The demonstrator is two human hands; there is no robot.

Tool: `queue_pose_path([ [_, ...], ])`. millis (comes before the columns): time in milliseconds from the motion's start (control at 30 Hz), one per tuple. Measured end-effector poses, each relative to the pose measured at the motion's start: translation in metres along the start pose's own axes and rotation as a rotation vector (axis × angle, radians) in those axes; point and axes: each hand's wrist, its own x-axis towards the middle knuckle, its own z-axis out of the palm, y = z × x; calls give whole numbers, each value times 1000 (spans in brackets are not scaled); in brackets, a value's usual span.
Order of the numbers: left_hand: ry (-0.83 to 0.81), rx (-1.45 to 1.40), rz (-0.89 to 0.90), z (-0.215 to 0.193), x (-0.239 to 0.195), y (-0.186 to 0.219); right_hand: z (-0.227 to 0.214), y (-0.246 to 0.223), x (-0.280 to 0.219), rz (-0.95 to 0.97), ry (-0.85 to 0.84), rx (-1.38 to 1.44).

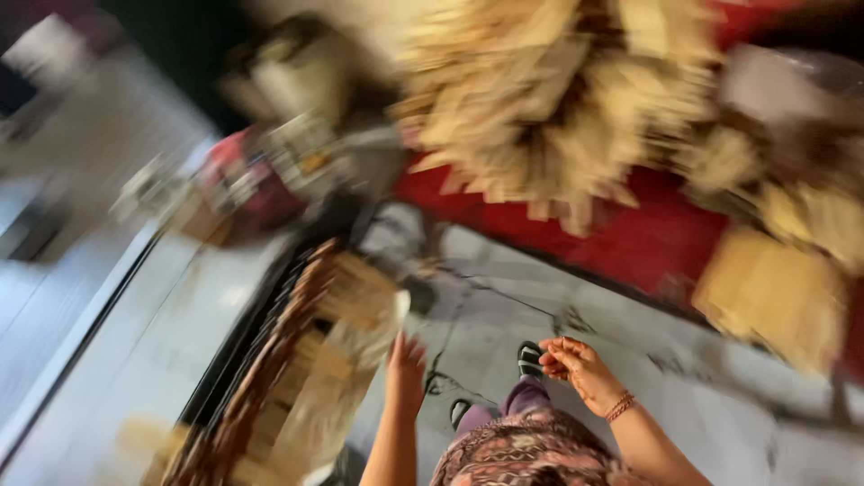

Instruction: The person coats skewers of meat in a thick paste by hand on a tray, moves to a grill to flip and manage multiple skewers already cooking, and returns to the tray to coat more meat skewers.

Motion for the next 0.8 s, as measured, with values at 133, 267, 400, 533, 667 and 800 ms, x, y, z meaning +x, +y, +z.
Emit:
queue_pose_path([
  [133, 366, -107, -518, 9, -49, -40, -99, 25, -38, -194, 217, 103],
  [267, 516, 391, -689, 53, -62, -67, -160, 7, -92, -367, 415, 2],
  [400, 139, 482, -473, 116, -38, -113, -240, -5, -143, -358, 601, -168],
  [533, 27, 708, -215, 275, -50, -129, -336, -19, -207, -365, 782, -260],
  [667, -280, 563, -145, 466, -79, -151, -469, 38, -229, -769, 867, -291],
  [800, -679, 1040, -163, 600, -113, -183, -524, 5, -271, -415, 1052, 29],
])
